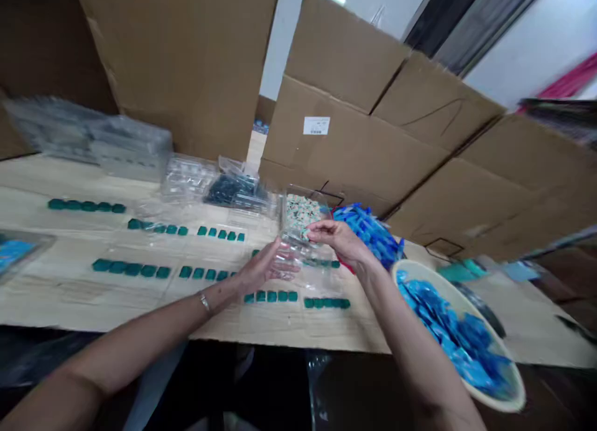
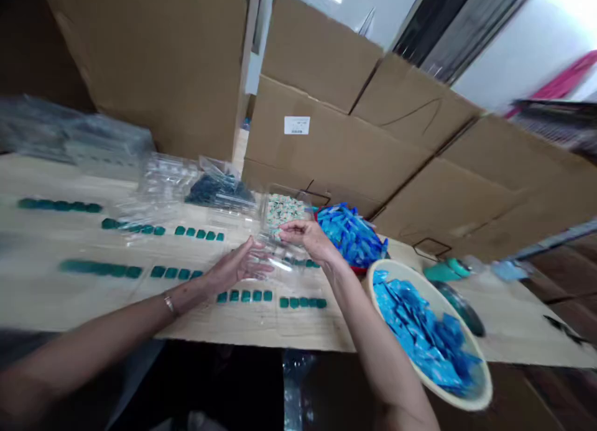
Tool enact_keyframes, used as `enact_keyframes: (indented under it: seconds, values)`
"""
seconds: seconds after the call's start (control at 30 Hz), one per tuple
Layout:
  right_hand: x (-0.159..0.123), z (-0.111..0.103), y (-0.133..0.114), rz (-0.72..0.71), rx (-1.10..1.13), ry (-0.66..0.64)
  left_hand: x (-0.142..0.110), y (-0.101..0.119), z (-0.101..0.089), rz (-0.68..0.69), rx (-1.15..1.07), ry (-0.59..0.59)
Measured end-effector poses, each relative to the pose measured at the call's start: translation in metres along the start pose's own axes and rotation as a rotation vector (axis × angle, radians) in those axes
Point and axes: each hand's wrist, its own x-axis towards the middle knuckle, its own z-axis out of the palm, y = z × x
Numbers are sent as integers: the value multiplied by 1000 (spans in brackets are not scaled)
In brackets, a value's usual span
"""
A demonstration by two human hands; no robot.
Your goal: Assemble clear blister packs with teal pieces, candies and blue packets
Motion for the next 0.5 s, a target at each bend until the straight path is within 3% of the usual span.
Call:
enact_keyframes:
  seconds: [0.13,0.33,0.5]
  values:
    - [-17,20,0,41,-81,-104,-2,-2,8,-1,12,26]
    - [-33,38,0,-90,-340,-220,-14,-7,22,16,25,42]
    - [-54,54,-8,-172,-594,-188,-27,-13,32,105,20,89]
